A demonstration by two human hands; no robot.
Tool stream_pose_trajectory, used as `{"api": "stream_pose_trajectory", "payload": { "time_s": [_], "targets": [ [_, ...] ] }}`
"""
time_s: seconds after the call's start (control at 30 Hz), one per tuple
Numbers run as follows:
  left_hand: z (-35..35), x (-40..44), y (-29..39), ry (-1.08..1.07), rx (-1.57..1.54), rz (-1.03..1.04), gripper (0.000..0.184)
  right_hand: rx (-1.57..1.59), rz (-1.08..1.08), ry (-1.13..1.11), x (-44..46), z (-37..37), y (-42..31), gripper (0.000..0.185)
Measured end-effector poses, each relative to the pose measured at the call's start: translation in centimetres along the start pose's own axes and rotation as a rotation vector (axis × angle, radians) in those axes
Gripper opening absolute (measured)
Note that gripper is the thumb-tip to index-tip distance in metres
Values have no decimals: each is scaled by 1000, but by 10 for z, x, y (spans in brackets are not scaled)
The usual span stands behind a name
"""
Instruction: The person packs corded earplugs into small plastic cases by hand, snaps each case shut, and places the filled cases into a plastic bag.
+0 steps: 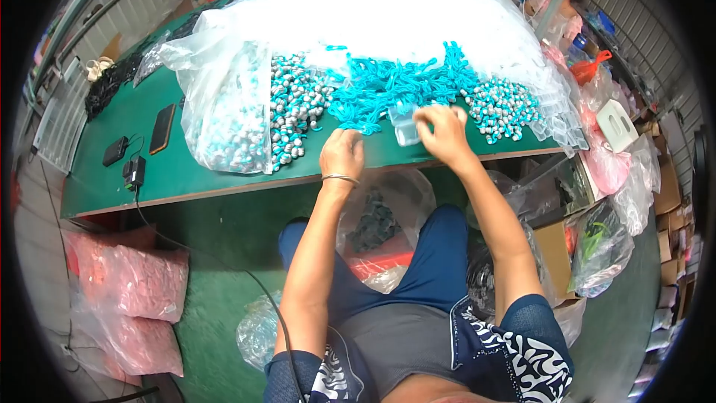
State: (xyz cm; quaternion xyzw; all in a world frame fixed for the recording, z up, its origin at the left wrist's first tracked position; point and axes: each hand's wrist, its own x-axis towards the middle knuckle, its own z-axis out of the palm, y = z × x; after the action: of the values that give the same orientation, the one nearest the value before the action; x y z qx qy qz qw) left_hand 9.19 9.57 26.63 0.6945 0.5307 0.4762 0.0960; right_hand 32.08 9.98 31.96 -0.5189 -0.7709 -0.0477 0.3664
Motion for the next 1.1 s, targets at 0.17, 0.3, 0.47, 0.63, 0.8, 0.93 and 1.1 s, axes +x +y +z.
{"api": "stream_pose_trajectory", "payload": {
  "time_s": [0.17,0.3,0.47,0.63,0.8,0.93,1.1],
  "targets": [
    [-17,12,-4,130,482,86,31,46,69,-113,-30,17,-4,6],
    [-20,29,-17,218,751,152,11,57,83,-22,-27,31,-4,5],
    [-21,34,-31,111,785,147,11,103,89,97,-31,38,-2,5],
    [-28,31,-24,120,624,176,17,101,122,92,-31,39,-3,5],
    [-18,14,1,2,355,158,19,95,129,87,-31,37,-5,4],
    [-15,2,12,-4,302,180,15,151,169,32,-31,32,-4,7],
    [-16,1,-1,37,221,121,16,366,158,127,-35,22,2,7]
  ]
}}
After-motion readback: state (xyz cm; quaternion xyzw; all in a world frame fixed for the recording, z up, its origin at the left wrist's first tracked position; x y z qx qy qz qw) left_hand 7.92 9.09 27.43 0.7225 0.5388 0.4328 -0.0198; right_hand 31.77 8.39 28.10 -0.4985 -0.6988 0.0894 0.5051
